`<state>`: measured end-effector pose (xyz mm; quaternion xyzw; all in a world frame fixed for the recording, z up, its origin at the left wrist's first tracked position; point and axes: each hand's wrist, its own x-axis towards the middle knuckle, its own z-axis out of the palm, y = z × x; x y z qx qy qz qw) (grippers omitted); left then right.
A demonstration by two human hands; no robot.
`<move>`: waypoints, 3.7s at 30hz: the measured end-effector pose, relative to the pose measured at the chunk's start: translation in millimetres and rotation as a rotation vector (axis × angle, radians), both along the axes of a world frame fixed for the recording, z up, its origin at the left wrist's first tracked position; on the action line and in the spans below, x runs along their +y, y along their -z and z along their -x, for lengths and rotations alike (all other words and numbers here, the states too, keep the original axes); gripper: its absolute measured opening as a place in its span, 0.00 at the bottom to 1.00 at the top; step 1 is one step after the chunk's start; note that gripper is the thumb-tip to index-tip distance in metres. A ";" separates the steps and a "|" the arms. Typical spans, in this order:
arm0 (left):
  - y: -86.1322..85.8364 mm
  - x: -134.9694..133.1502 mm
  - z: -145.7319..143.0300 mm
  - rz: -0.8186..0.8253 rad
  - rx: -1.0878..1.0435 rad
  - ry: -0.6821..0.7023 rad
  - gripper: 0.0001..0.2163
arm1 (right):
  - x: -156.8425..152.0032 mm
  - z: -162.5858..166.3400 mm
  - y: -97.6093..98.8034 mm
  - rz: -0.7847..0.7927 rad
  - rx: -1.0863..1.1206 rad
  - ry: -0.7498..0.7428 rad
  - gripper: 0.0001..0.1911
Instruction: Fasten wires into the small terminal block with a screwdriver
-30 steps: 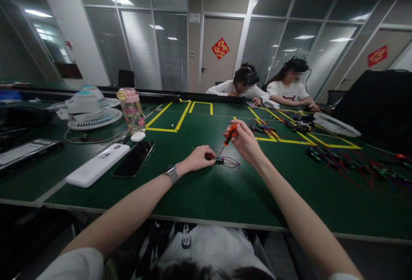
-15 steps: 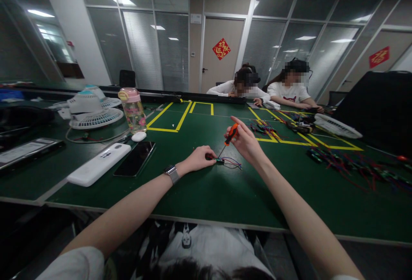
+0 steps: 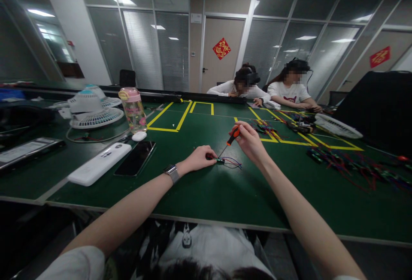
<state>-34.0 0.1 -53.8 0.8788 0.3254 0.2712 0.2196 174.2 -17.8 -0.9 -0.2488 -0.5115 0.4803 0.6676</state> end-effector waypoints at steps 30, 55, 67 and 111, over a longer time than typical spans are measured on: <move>2.4 2.5 -0.7 -0.009 -0.001 -0.007 0.06 | -6.2 4.2 -1.5 -0.062 -0.070 -0.006 0.10; 2.4 2.4 -0.6 -0.012 0.002 -0.012 0.06 | -7.6 7.6 -3.2 -0.011 -0.057 -0.067 0.13; 0.5 1.2 -0.4 0.005 0.011 -0.012 0.06 | -2.7 3.2 0.0 -0.018 -0.073 -0.014 0.14; 0.0 -0.1 -0.2 -0.018 0.009 -0.011 0.06 | -4.2 6.4 -0.1 -0.011 -0.019 0.018 0.12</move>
